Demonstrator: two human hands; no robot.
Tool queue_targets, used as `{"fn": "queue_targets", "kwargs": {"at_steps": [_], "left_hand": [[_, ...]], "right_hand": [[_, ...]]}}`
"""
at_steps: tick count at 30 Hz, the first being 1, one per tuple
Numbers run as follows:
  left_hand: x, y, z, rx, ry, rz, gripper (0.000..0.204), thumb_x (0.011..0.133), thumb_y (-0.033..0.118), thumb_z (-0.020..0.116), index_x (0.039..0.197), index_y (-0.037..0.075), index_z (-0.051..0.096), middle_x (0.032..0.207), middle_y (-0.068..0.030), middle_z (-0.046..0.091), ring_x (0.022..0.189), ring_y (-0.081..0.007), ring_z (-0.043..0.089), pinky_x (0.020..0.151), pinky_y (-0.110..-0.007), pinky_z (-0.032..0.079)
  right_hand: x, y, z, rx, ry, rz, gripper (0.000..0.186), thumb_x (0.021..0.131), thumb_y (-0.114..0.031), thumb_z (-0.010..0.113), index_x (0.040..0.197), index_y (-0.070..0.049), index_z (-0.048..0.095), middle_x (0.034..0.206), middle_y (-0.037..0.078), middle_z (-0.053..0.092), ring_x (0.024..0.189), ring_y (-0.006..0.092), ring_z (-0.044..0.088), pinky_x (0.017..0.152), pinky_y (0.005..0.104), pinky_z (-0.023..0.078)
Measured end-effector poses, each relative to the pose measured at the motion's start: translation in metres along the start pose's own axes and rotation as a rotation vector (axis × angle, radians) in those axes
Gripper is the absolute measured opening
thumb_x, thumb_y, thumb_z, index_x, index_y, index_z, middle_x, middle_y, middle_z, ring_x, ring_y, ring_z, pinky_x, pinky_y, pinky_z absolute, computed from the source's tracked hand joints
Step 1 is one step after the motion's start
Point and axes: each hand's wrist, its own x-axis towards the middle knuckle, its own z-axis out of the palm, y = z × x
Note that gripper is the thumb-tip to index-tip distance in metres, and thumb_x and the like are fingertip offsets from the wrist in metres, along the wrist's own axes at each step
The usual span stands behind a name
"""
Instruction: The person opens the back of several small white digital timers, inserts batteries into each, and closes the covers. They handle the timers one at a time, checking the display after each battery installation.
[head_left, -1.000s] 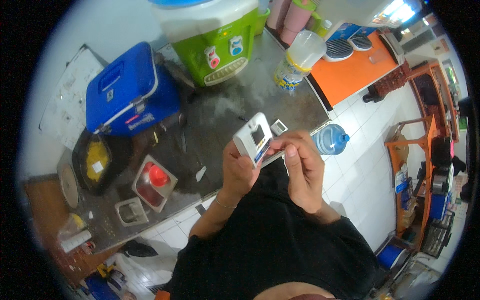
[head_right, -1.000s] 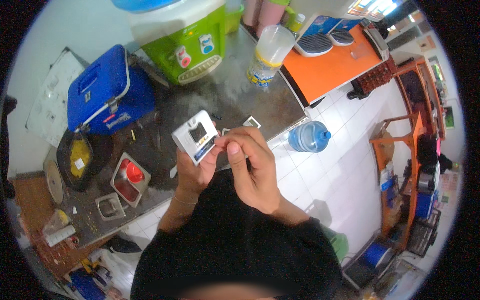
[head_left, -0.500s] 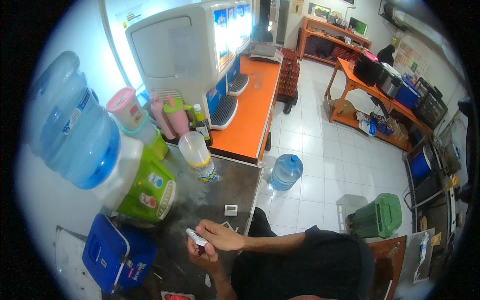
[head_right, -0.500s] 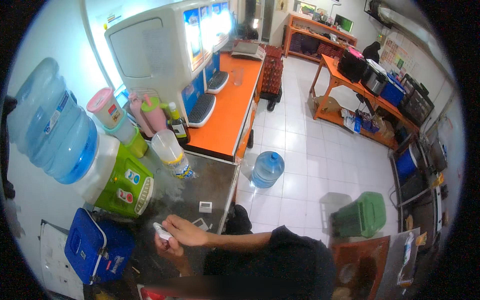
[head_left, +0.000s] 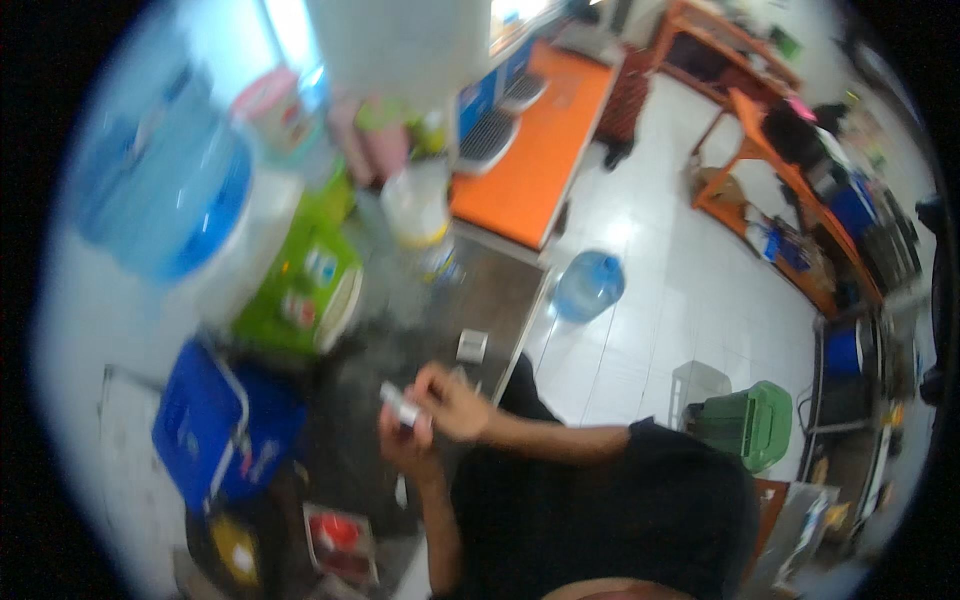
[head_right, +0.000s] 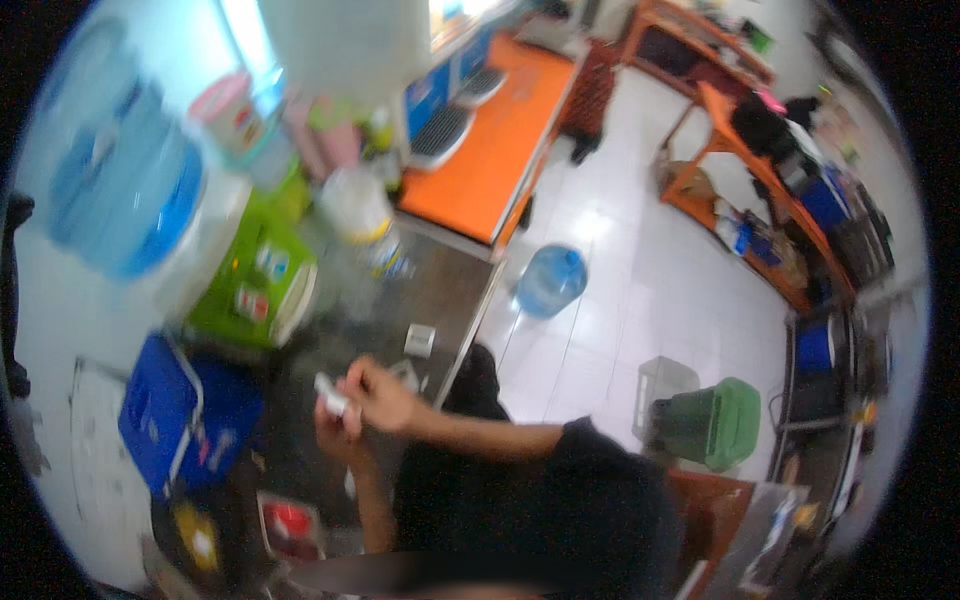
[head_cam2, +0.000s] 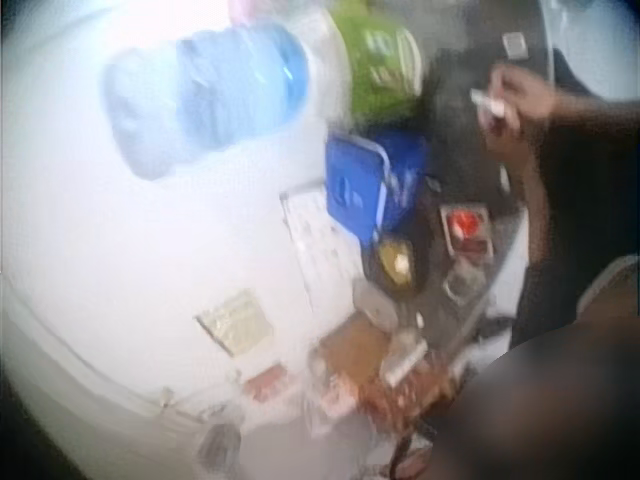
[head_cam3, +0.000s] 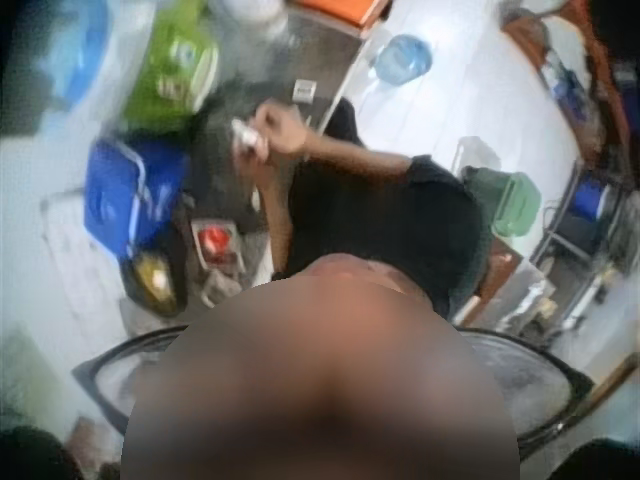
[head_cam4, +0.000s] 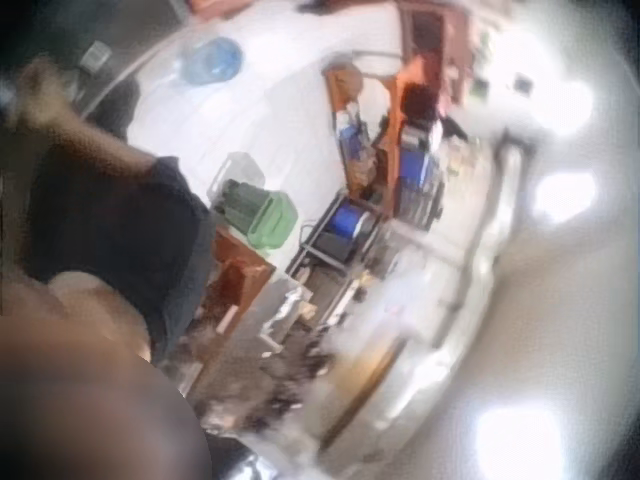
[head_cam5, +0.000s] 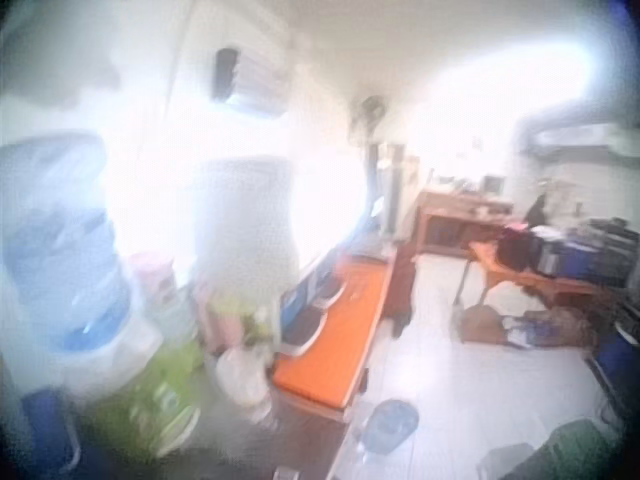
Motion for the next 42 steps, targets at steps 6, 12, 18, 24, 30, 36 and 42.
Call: {"fn": "queue_targets", "kwargs": {"at_steps": [6, 12, 18, 24, 30, 36, 42], "left_hand": [[-0.018, -0.039, -0.045, 0.326, 0.074, -0.192, 0.056, 0.075, 0.025, 0.082, 0.117, -0.003, 0.057, 0.107, -0.0109, 0.059, 0.096, -0.0181, 0.059, 0.081, -0.031, 0.049], [-0.024, -0.074, -0.088, 1.084, -0.041, -0.369, 0.065, 0.076, 0.028, 0.079, 0.124, -0.005, 0.050, 0.122, -0.0244, 0.051, 0.111, -0.0345, 0.052, 0.094, -0.045, 0.042], [-0.020, -0.105, -0.026, 1.036, -0.199, -0.094, 0.080, 0.076, 0.037, 0.078, 0.132, -0.004, 0.040, 0.130, -0.0297, 0.042, 0.120, -0.0434, 0.041, 0.102, -0.050, 0.033], [-0.009, -0.116, 0.040, 1.143, -0.277, -0.267, 0.091, 0.073, 0.047, 0.077, 0.134, -0.006, 0.034, 0.129, -0.0306, 0.040, 0.120, -0.0422, 0.040, 0.100, -0.054, 0.031], [-0.004, -0.134, 0.062, 1.222, -0.371, -0.034, 0.087, 0.071, 0.050, 0.076, 0.132, 0.001, 0.037, 0.130, -0.0246, 0.042, 0.120, -0.0416, 0.040, 0.100, -0.054, 0.031], [0.026, -0.163, 0.101, 1.047, -0.513, -0.031, 0.066, 0.076, 0.037, 0.073, 0.125, 0.000, 0.049, 0.114, -0.0200, 0.054, 0.107, -0.0365, 0.051, 0.092, -0.050, 0.042], [0.053, -0.074, 0.077, -0.786, -0.366, -1.003, 0.057, 0.085, 0.036, 0.044, 0.131, 0.002, 0.047, 0.098, -0.0164, 0.062, 0.089, -0.0301, 0.060, 0.080, -0.042, 0.051]], "right_hand": [[0.009, 0.045, -0.054, 0.597, 0.155, 0.316, 0.035, 0.086, -0.018, 0.072, 0.107, -0.006, 0.046, 0.096, 0.014, 0.066, 0.088, 0.0216, 0.067, 0.070, 0.0335, 0.055], [-0.018, 0.098, -0.137, 0.638, 0.331, 0.529, 0.035, 0.089, -0.022, 0.068, 0.110, 0.002, 0.052, 0.101, 0.015, 0.064, 0.087, 0.0194, 0.066, 0.077, 0.0314, 0.054], [-0.041, 0.127, -0.156, 0.717, 0.350, 0.600, 0.033, 0.093, -0.022, 0.062, 0.110, 0.005, 0.051, 0.103, 0.014, 0.063, 0.091, 0.0198, 0.063, 0.079, 0.0290, 0.057], [-0.048, 0.130, -0.156, 0.710, 0.277, 0.697, 0.028, 0.096, -0.015, 0.056, 0.117, 0.001, 0.048, 0.104, 0.016, 0.060, 0.088, 0.0220, 0.062, 0.076, 0.0326, 0.055], [-0.058, 0.132, -0.154, 0.479, 0.275, 0.701, 0.028, 0.095, -0.006, 0.052, 0.122, 0.001, 0.045, 0.103, 0.016, 0.062, 0.083, 0.0174, 0.060, 0.073, 0.0300, 0.053], [-0.060, 0.121, -0.147, 0.341, 0.216, 0.672, 0.028, 0.095, -0.004, 0.050, 0.122, 0.003, 0.047, 0.105, 0.014, 0.063, 0.075, 0.0142, 0.056, 0.067, 0.0227, 0.048], [-0.051, 0.054, -0.140, 0.281, 0.285, 0.529, 0.021, 0.100, -0.027, 0.049, 0.103, -0.008, 0.055, 0.076, -0.004, 0.051, 0.060, 0.0033, 0.040, 0.051, 0.0186, 0.031]]}}
